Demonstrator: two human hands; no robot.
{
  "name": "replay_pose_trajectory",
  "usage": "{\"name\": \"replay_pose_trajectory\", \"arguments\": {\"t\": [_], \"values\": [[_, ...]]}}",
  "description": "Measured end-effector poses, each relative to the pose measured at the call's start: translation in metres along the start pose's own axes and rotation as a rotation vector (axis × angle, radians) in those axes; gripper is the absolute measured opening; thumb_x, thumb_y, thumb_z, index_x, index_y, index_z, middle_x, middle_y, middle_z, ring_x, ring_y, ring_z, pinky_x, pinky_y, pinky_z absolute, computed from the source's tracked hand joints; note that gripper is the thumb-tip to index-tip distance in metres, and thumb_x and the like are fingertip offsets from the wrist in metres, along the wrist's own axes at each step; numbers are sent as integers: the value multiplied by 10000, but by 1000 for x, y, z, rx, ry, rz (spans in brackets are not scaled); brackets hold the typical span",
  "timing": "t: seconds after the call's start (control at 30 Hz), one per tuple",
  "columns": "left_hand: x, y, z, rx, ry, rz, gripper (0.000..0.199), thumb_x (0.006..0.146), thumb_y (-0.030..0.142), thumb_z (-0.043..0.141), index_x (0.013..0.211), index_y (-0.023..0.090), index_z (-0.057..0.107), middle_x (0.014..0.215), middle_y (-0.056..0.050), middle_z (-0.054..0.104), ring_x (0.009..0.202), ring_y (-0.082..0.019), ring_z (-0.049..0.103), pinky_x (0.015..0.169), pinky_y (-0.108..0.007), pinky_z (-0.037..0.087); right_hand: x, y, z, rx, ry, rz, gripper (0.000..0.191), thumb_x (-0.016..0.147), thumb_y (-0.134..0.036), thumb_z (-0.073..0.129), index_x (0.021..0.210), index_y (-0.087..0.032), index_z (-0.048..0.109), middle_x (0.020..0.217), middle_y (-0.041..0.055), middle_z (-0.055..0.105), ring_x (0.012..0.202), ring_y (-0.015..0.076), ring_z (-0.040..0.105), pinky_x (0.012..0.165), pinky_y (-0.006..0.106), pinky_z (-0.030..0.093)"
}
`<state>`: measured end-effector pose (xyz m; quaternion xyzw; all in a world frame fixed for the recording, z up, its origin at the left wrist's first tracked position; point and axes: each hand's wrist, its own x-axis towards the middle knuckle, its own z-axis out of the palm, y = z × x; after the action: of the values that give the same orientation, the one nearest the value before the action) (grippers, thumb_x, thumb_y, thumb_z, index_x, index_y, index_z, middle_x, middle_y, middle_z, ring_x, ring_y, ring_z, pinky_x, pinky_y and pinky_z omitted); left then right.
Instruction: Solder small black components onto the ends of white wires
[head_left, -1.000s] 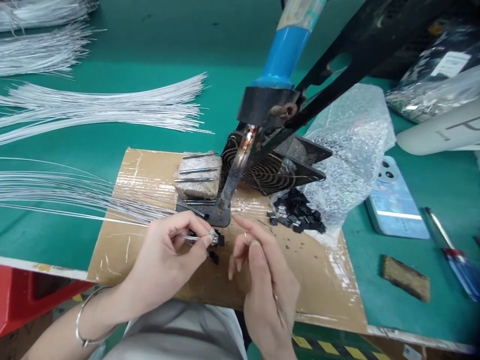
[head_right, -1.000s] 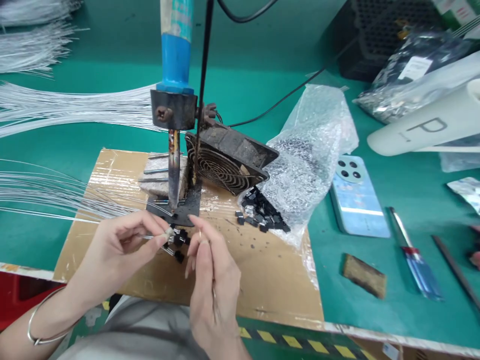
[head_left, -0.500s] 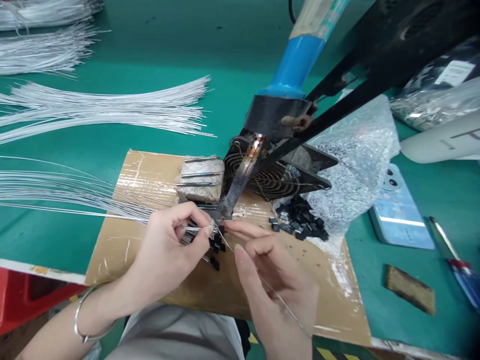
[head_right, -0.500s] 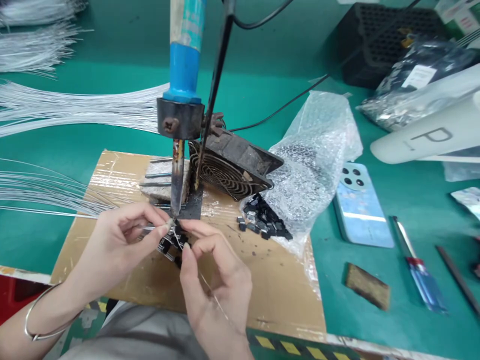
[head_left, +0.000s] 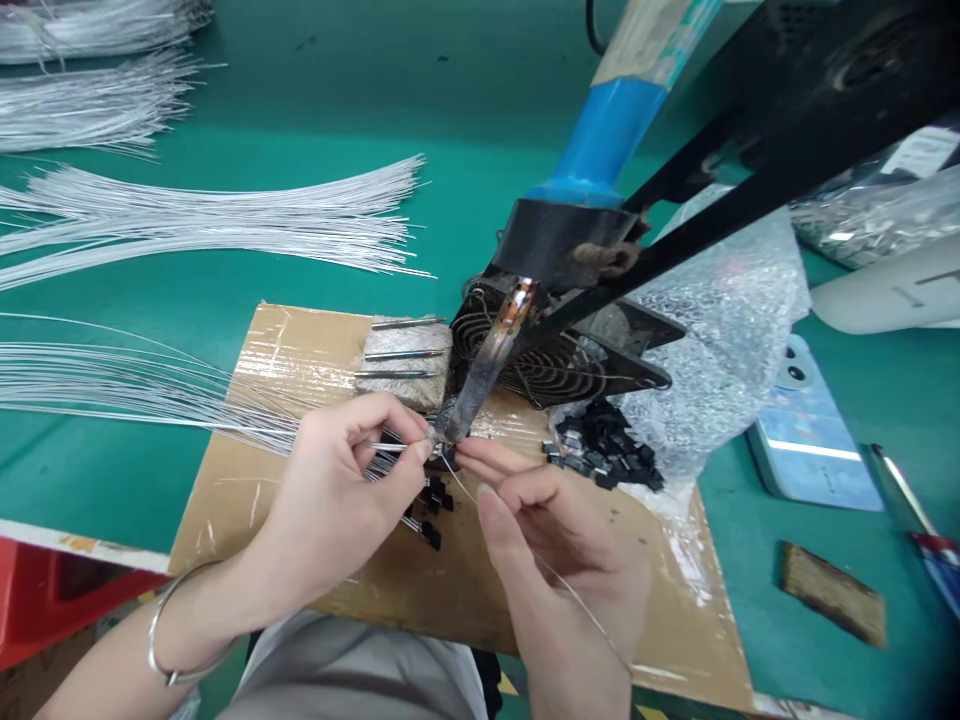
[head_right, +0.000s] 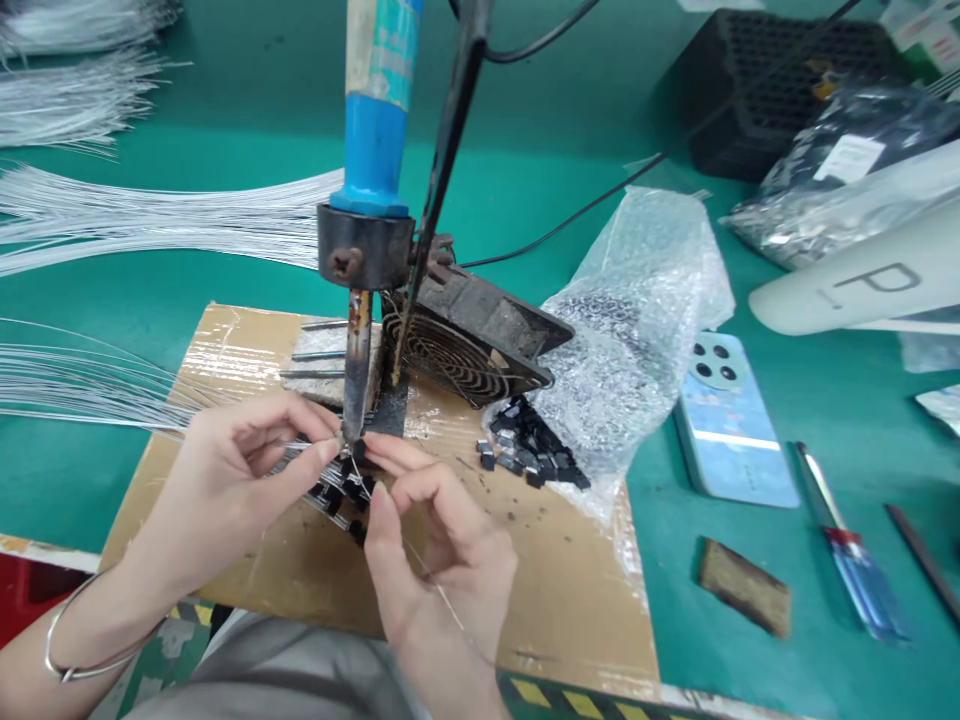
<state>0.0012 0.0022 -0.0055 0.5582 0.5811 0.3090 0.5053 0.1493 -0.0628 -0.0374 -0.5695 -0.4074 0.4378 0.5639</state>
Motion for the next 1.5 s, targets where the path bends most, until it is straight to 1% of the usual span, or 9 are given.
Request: {"name": "replay_pose_trajectory", "arguments": {"t": [0.27, 0.5, 0.67, 0.9, 1.03, 1.17, 1.23, 1.4, 1.5], "values": [[0, 4, -1, -14, -6, -1, 82, 787, 185, 625, 718, 194, 670, 877, -53, 776, 806, -200, 697, 539, -249, 417, 0, -4, -2, -28, -3, -30, 222, 975, -139, 672, 783, -245, 633, 1169, -18, 829, 1134, 121, 778, 979, 172, 602], [2, 7, -1, -3, -5, 6, 83, 790, 178, 636, 716, 195, 670, 868, -57, 780, 793, -205, 705, 528, -253, 425, 1, -6, -1, -12, 16, -29, 215, 957, -127, 681, 782, -245, 641, 1166, -6, 829, 1127, 139, 780, 988, 212, 610], [1, 8, -2, 12, 3, 19, 88, 798, 181, 639, 718, 192, 673, 857, -64, 778, 791, -208, 710, 549, -259, 457, 1, -6, 0, -18, 18, -31, 206, 941, -123, 692, 777, -238, 648, 1159, 19, 833, 1119, 177, 788, 984, 272, 631], [0, 7, -3, 23, 4, 35, 104, 818, 185, 648, 717, 193, 674, 868, -71, 780, 791, -209, 714, 573, -267, 486, 0, -6, 0, -14, 22, -9, 212, 948, -145, 696, 768, -246, 649, 1165, 6, 832, 1130, 166, 781, 998, 261, 616], [0, 7, -3, 16, -3, 39, 102, 818, 163, 644, 725, 193, 675, 868, -60, 781, 797, -203, 719, 573, -260, 483, -1, -6, 0, -17, 45, 4, 212, 950, -159, 702, 761, -242, 654, 1175, 26, 830, 1099, 183, 792, 989, 294, 629], [0, 7, -2, 21, -8, 41, 100, 819, 167, 638, 728, 188, 673, 867, -61, 781, 785, -200, 720, 576, -261, 485, -1, -6, -1, -13, 35, 6, 200, 945, -170, 716, 767, -242, 660, 1174, 43, 830, 1103, 208, 794, 980, 331, 643], [0, 7, -3, 28, -6, 43, 96, 818, 170, 640, 730, 187, 674, 866, -63, 781, 779, -199, 718, 573, -260, 484, -1, -5, -1, -7, 39, 14, 199, 943, -176, 725, 767, -242, 658, 1179, 40, 829, 1101, 205, 795, 980, 326, 644], [0, 5, -2, 31, -8, 47, 93, 823, 159, 635, 746, 185, 681, 881, -64, 787, 788, -200, 725, 579, -258, 485, 0, -5, 0, 12, 28, -5, 201, 949, -153, 719, 777, -238, 661, 1173, 28, 830, 1131, 176, 785, 987, 263, 628], [0, 5, -2, 33, 9, 60, 96, 817, 159, 631, 738, 187, 677, 873, -64, 789, 766, -195, 716, 563, -257, 471, 1, -4, 0, 14, 33, -14, 204, 950, -152, 713, 771, -234, 658, 1171, 46, 832, 1113, 197, 793, 967, 292, 644]]}}
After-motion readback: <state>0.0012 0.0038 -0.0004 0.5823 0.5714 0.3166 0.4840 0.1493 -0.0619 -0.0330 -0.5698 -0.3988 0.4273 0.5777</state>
